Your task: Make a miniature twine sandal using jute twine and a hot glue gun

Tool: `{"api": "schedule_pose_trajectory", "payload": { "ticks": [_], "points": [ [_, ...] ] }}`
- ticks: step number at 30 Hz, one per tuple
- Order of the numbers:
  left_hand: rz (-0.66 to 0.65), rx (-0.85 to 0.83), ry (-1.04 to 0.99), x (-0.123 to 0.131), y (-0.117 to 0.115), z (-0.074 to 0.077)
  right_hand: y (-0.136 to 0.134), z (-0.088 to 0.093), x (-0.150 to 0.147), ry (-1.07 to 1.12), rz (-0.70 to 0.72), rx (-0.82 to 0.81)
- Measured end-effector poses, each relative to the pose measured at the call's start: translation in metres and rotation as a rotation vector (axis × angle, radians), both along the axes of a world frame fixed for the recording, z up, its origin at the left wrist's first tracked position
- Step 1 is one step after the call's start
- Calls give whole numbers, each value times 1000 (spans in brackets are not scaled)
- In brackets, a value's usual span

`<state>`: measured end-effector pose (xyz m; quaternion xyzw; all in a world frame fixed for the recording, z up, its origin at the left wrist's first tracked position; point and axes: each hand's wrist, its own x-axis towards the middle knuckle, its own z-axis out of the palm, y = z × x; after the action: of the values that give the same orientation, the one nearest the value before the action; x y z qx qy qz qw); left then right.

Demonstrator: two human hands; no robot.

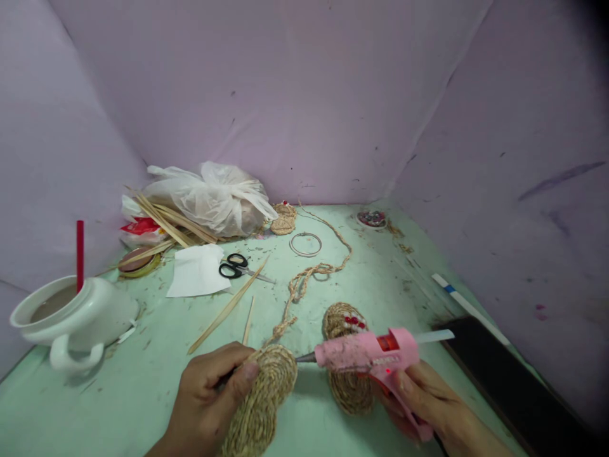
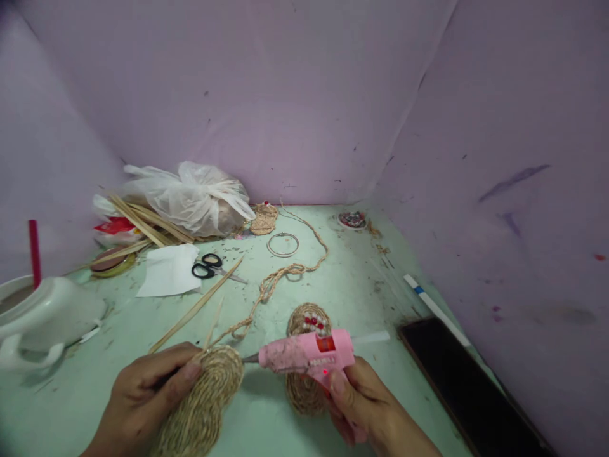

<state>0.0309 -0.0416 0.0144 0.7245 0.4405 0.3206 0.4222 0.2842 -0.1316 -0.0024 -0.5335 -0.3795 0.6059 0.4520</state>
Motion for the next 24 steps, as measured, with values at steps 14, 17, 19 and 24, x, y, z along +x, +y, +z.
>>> {"api": "schedule_pose_trajectory", "payload": {
  "ticks": [14, 17, 19, 24],
  "points": [
    [-9, -438, -61, -5, 13, -11, 3, 13, 3, -163, 37, -61],
    [27, -494, -110, -4, 13, -12, 2, 15, 0, -177, -18, -59],
    [69, -499, -145, -3, 11, -10, 1, 18, -3, -167, -51, -58],
    [30, -495, -146, 0, 9, -8, 1, 20, -6, -129, -82, -26]
  ]
}}
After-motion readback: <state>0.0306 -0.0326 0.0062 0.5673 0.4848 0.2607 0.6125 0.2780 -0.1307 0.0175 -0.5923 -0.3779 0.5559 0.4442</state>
